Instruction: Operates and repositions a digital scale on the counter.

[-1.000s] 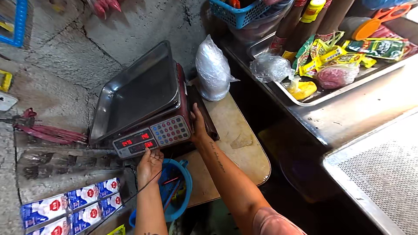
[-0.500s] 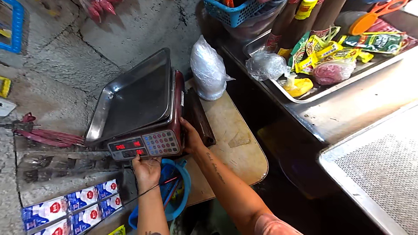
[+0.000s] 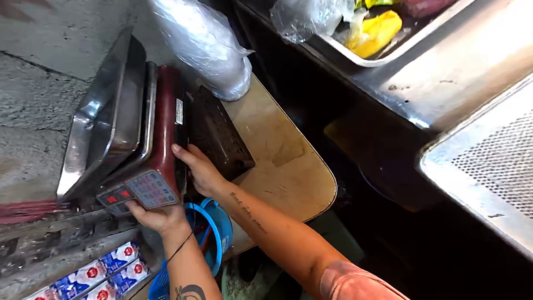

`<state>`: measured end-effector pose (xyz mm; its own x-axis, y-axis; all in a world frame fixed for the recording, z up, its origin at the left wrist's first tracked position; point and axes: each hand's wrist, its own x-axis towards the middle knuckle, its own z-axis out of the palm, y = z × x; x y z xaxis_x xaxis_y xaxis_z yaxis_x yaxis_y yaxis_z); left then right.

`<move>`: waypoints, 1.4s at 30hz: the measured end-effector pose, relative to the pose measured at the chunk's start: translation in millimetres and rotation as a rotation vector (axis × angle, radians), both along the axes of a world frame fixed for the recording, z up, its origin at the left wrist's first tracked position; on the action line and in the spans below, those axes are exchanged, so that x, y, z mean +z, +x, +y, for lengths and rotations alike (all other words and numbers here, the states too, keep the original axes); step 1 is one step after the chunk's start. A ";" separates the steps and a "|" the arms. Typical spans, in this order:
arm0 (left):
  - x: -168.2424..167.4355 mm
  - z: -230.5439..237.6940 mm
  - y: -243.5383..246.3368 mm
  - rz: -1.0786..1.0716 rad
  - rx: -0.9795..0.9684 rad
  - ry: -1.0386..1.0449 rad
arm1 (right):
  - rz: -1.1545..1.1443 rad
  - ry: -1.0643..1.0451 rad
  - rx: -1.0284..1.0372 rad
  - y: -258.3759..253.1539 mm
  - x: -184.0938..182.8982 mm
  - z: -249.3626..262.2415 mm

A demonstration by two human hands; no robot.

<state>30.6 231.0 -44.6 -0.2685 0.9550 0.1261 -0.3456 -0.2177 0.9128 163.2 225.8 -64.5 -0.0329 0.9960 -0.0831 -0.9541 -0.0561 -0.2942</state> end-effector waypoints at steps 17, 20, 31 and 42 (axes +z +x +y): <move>14.7 -4.9 -13.2 0.036 0.001 0.018 | -0.208 -0.148 0.067 -22.0 9.0 -13.5; 13.9 -4.9 -24.8 -0.015 -0.068 0.026 | -0.273 -0.161 0.051 -23.2 11.1 -11.2; 20.3 -13.1 -30.7 -0.069 -0.090 0.020 | -0.132 -0.180 0.012 -10.3 9.7 7.1; 19.9 -20.9 -31.2 -0.075 -0.051 -0.002 | -0.267 -0.208 -0.016 4.3 11.1 30.7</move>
<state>-0.5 210.1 -24.7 -0.2282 0.9679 0.1056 -0.4237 -0.1964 0.8842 167.4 256.5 -53.4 0.0328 0.9571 -0.2878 -0.8460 -0.1267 -0.5178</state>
